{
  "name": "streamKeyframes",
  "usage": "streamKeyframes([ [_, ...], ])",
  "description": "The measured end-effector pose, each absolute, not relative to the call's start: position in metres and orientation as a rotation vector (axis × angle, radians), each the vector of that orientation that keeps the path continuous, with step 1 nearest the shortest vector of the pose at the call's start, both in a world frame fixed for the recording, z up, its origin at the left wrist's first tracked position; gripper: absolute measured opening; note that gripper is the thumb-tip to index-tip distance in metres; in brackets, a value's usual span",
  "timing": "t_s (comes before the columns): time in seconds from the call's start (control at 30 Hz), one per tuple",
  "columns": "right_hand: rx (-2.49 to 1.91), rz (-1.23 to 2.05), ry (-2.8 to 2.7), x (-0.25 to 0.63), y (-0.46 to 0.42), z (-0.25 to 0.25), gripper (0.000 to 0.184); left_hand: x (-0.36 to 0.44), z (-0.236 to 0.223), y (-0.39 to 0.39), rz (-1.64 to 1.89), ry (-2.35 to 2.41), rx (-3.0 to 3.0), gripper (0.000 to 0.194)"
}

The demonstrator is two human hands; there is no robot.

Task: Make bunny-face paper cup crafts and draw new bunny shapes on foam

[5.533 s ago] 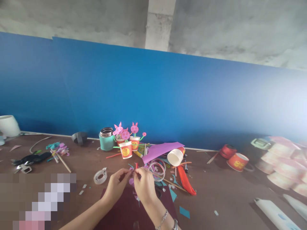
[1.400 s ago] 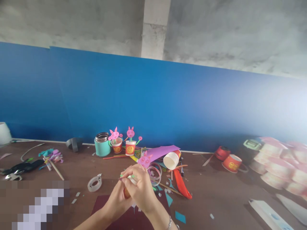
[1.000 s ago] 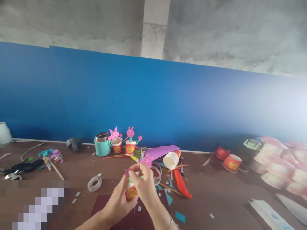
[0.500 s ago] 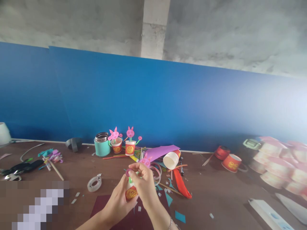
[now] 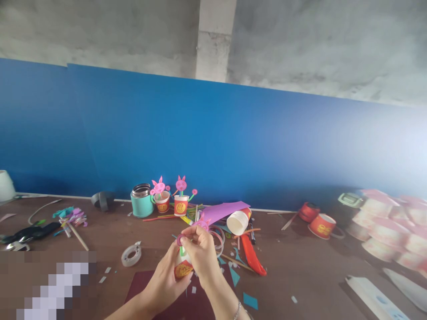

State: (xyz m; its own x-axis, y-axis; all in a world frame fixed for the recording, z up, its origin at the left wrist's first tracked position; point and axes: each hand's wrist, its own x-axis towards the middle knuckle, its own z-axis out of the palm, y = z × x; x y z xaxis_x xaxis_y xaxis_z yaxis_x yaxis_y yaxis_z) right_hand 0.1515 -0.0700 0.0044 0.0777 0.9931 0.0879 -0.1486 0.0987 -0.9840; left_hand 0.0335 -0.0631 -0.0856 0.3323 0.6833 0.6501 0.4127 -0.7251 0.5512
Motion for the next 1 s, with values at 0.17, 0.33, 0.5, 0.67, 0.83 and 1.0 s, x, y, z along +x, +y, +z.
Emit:
streamKeyframes([
  [0.17,-0.947,1.188,-0.987,0.147,-0.074,0.009,0.025,0.034,-0.087,-0.063,1.313,0.995,2.343,0.075],
  [0.33,-0.925,1.161,-0.958,0.146,-0.075,0.011,0.025,0.033,-0.087,-0.063,1.317,0.972,2.35,0.075],
  [0.5,-1.07,1.183,-1.011,0.149,-0.071,0.007,0.032,0.032,-0.095,-0.06,1.333,1.005,2.329,0.077],
  [0.67,-1.144,1.227,-1.082,0.154,-0.068,0.004,0.033,0.032,-0.093,-0.061,1.331,1.016,2.325,0.074],
  [0.83,-1.115,1.284,-1.107,0.156,-0.068,0.005,0.038,0.031,-0.084,-0.063,1.295,0.971,2.351,0.073],
  [1.0,-1.106,1.254,-1.142,0.158,-0.066,0.002,0.036,0.032,-0.091,-0.062,1.345,0.974,2.378,0.076],
])
